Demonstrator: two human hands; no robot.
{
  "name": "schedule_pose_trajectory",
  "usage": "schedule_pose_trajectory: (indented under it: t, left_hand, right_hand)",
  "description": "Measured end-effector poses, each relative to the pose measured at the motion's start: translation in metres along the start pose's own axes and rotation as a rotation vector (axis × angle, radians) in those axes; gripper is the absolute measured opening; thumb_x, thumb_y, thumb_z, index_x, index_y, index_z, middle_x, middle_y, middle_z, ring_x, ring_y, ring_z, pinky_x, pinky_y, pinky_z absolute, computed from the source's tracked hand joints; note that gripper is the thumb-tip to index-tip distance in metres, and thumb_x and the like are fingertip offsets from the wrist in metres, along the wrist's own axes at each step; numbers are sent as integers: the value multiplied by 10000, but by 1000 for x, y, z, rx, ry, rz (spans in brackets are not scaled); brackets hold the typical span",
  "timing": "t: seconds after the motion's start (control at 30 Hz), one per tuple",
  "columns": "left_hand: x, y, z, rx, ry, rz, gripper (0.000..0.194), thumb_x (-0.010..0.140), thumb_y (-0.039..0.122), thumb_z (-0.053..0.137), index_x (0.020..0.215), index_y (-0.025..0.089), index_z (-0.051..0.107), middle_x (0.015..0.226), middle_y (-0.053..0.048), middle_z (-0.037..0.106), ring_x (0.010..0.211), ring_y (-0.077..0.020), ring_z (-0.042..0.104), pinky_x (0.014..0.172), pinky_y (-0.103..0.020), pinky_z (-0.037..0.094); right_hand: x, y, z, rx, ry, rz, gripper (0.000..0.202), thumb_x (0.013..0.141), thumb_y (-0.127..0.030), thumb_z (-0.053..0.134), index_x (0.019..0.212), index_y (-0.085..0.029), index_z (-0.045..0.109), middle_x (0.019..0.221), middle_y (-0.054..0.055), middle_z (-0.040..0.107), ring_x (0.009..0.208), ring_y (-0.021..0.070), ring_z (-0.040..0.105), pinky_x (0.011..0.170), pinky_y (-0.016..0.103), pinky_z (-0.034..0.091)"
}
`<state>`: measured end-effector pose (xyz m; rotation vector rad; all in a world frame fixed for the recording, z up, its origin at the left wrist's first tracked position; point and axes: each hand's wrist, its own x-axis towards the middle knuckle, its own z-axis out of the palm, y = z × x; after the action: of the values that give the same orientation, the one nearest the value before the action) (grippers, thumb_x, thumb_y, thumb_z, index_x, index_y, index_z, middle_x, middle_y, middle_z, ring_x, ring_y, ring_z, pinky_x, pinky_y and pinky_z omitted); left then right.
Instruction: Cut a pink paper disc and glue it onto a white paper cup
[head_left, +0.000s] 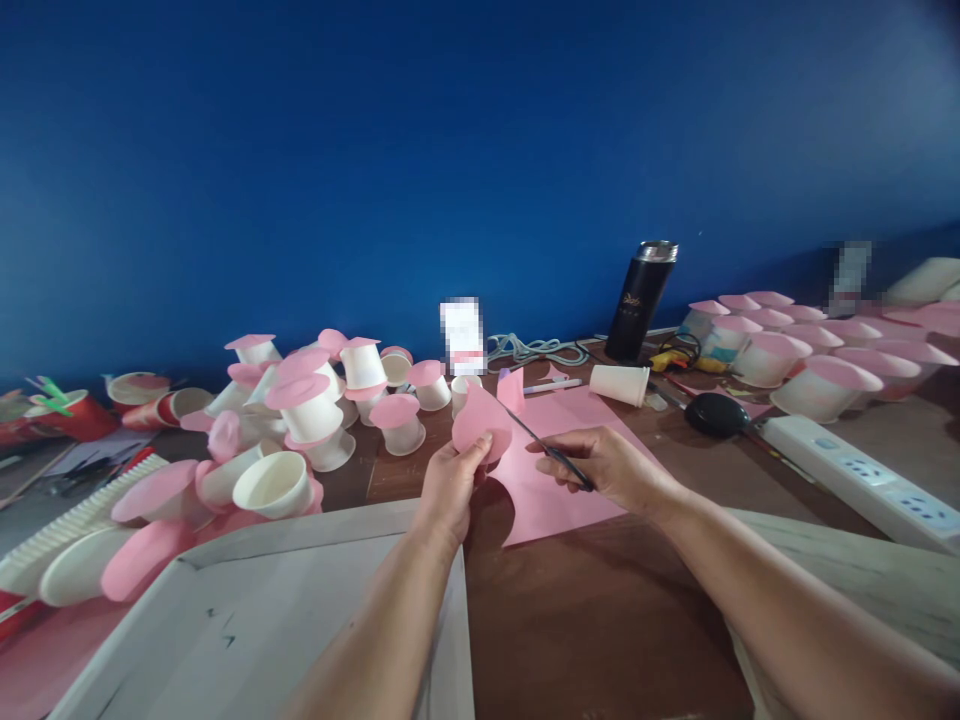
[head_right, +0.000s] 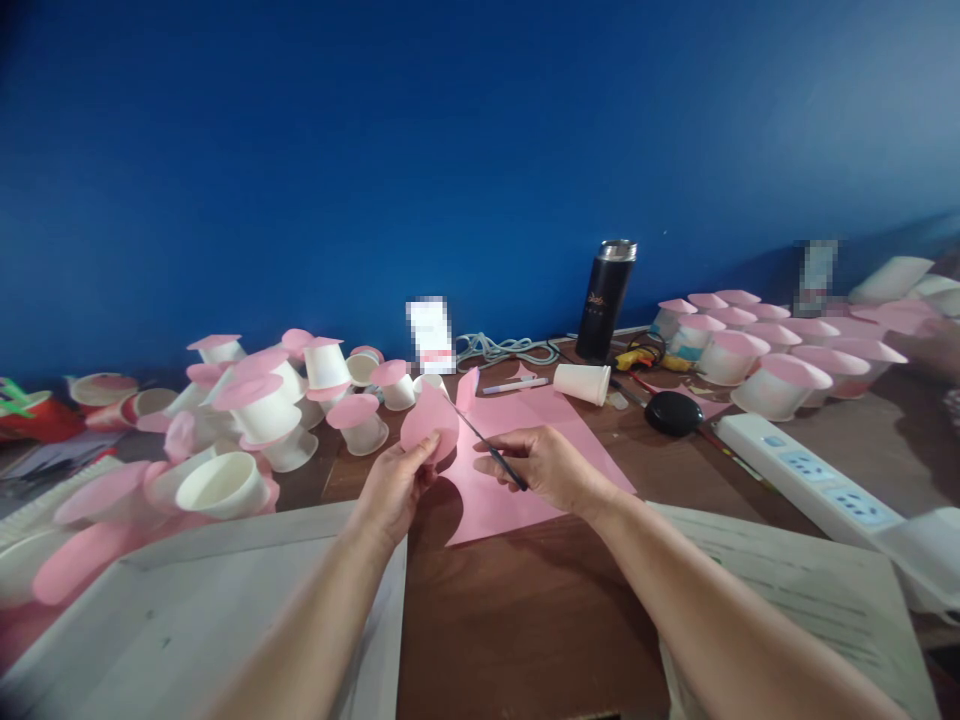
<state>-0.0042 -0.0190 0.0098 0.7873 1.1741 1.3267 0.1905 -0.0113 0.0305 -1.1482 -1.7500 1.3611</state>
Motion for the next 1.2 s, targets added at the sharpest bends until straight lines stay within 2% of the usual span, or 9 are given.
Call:
schedule_pose_trajectory:
  t: [0.3, 0.8, 1.07, 1.2]
  left_hand:
    - [0, 1, -1, 34, 6, -3, 409, 600, 459, 780, 609, 159, 502, 561, 35, 463, 506, -73, 385, 527, -248, 296]
    - [-3, 5, 0, -55, 8, -19, 347, 606, 386, 799, 677, 135, 571, 562, 48, 473, 513, -50, 410, 524, -196, 337]
    - [3, -1, -3, -69, 90, 34, 356, 614, 425, 790, 667, 139, 585, 560, 44, 482, 521, -51, 407, 507, -189, 336]
    - [6, -4, -4, -94, 122, 44, 388, 609, 436, 793, 809, 132, 660, 682, 3, 587, 538, -49, 432, 510, -194, 353]
  right_hand:
    - [0, -2, 0, -16, 14, 13, 418, 728, -509, 693, 894, -128, 735, 611, -4, 487, 551, 90, 387, 522, 263, 364]
    - [-1, -1, -1, -76, 24, 10, 428, 743, -521, 674, 878, -120, 733, 576, -21, 445, 550, 87, 392, 500, 237, 336]
    - [1, 2, 3, -16, 43, 51, 487, 734, -493, 695, 1060, -131, 712, 580, -17, 483, 547, 92, 411, 532, 260, 370]
    - [4, 5, 7, 19, 27, 76, 499, 728, -480, 704, 1076, -121, 706, 618, 0, 515, 551, 92, 427, 540, 267, 391]
